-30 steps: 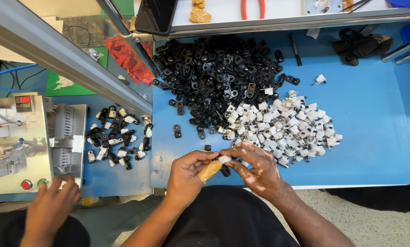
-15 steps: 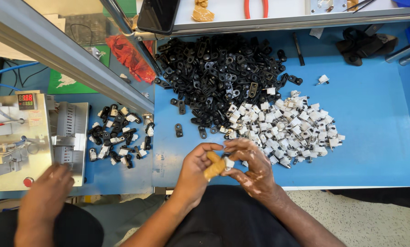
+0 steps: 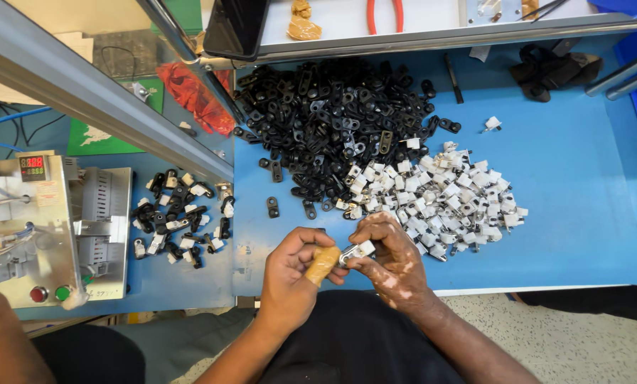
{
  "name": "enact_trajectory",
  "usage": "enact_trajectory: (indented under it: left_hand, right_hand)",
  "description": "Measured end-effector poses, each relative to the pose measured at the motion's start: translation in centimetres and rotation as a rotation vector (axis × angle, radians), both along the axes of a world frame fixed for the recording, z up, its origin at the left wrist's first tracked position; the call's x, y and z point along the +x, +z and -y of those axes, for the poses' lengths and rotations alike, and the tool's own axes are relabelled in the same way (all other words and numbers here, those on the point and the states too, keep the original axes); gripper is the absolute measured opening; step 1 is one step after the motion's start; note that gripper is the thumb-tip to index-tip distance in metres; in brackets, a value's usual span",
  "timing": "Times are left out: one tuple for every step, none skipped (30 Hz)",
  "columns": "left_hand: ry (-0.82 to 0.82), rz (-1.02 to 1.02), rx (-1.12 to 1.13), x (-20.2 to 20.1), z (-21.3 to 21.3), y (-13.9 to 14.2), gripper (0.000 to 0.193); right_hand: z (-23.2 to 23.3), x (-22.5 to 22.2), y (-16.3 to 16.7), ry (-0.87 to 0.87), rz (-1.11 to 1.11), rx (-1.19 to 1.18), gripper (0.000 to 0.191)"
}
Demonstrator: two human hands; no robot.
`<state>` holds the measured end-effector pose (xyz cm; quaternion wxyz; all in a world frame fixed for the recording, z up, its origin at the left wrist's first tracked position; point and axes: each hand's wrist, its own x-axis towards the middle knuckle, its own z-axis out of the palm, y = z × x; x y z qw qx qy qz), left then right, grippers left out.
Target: The person repeatedly picks a white plastic component and a black plastic component from piles on a blue workbench, presses them together by hand, and places the assembled pair into a growing pile on the left. The process is continuous and repetitive throughout the clip.
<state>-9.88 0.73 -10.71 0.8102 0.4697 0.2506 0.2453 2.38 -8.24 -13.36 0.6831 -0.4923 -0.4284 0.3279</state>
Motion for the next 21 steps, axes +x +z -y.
enact_trajectory:
  left_hand:
    - [0.006, 0.020, 0.016, 0.0, 0.0, 0.1, 0.018]
    - [0.007, 0.040, 0.030, 0.0, -0.1, 0.0, 0.021]
    - [0.005, 0.063, 0.041, 0.1, -0.1, 0.0, 0.025]
    - [0.022, 0.049, 0.068, 0.1, -0.1, -0.1, 0.022]
    - [0.042, 0.032, 0.094, 0.2, -0.2, -0.3, 0.020]
    - [0.065, 0.015, 0.123, 0.1, -0.2, -0.4, 0.018]
    - [0.088, 0.046, 0.142, 0.0, -0.2, -0.4, 0.018]
    - [0.105, 0.085, 0.158, -0.1, -0.1, -0.5, 0.018]
    - [0.128, 0.119, 0.174, -0.2, -0.1, -0.5, 0.018]
    - [0.144, 0.101, 0.176, -0.2, -0.2, -0.5, 0.019]
    - [0.148, 0.092, 0.171, -0.1, -0.2, -0.5, 0.021]
    - [0.152, 0.084, 0.166, -0.1, -0.3, -0.5, 0.023]
    - [0.147, 0.118, 0.211, 0.1, -0.4, -0.5, 0.027]
    - [0.140, 0.151, 0.256, 0.3, -0.7, -0.5, 0.032]
    - [0.128, 0.190, 0.297, 0.5, -0.8, -0.4, 0.037]
    - [0.109, 0.119, 0.272, 0.7, -0.9, -0.4, 0.031]
    - [0.093, 0.046, 0.251, 0.6, -1.1, -0.3, 0.025]
    - [0.073, -0.022, 0.232, 0.6, -1.1, -0.2, 0.019]
    - [0.072, -0.009, 0.316, 0.4, -1.2, -0.2, 0.019]
    - [0.070, -0.001, 0.397, 0.2, -1.2, -0.1, 0.020]
    - [0.067, 0.007, 0.476, 0.0, -1.1, -0.1, 0.021]
  right_hand:
    - [-0.1, -0.2, -0.1, -0.016, 0.040, 0.014, 0.020]
    - [-0.2, -0.3, -0.2, -0.036, 0.081, 0.027, 0.018]
    - [-0.4, -0.3, -0.3, -0.042, 0.154, 0.024, 0.016]
    - [-0.7, -0.3, -0.3, -0.044, 0.223, 0.024, 0.014]
    - [-0.9, -0.5, -0.3, -0.043, 0.290, 0.024, 0.011]
    - [-1.1, -0.9, -0.2, -0.071, 0.132, -0.003, 0.012]
    - [-1.4, -1.3, 0.0, -0.102, -0.019, -0.030, 0.012]
    - [-1.6, -1.3, 0.2, -0.138, -0.163, -0.060, 0.013]
    - [-1.8, -1.1, 0.5, -0.135, -0.086, -0.030, 0.014]
    - [-2.0, -1.0, 0.8, -0.131, -0.016, 0.002, 0.016]
    - [-1.9, -0.6, 1.0, -0.142, 0.064, 0.028, 0.017]
    - [-1.7, -0.2, 1.3, -0.128, 0.227, 0.014, 0.022]
    - [-1.4, 0.0, 1.5, -0.100, 0.380, 0.004, 0.027]
    - [-1.2, 0.1, 1.6, -0.072, 0.534, -0.005, 0.032]
    - [-1.1, 0.1, 1.5, -0.062, 0.533, 0.003, 0.030]
    - [-0.9, 0.1, 1.4, -0.048, 0.531, 0.010, 0.029]
    - [-0.8, -0.1, 1.2, -0.030, 0.526, 0.022, 0.027]
    - [-0.7, -0.3, 0.9, -0.047, 0.541, 0.002, 0.027]
    - [-0.7, -0.4, 0.7, -0.070, 0.557, -0.017, 0.026]
    - [-0.5, -0.5, 0.5, -0.092, 0.568, -0.040, 0.026]
    - [-0.3, -0.6, 0.4, -0.100, 0.526, -0.011, 0.025]
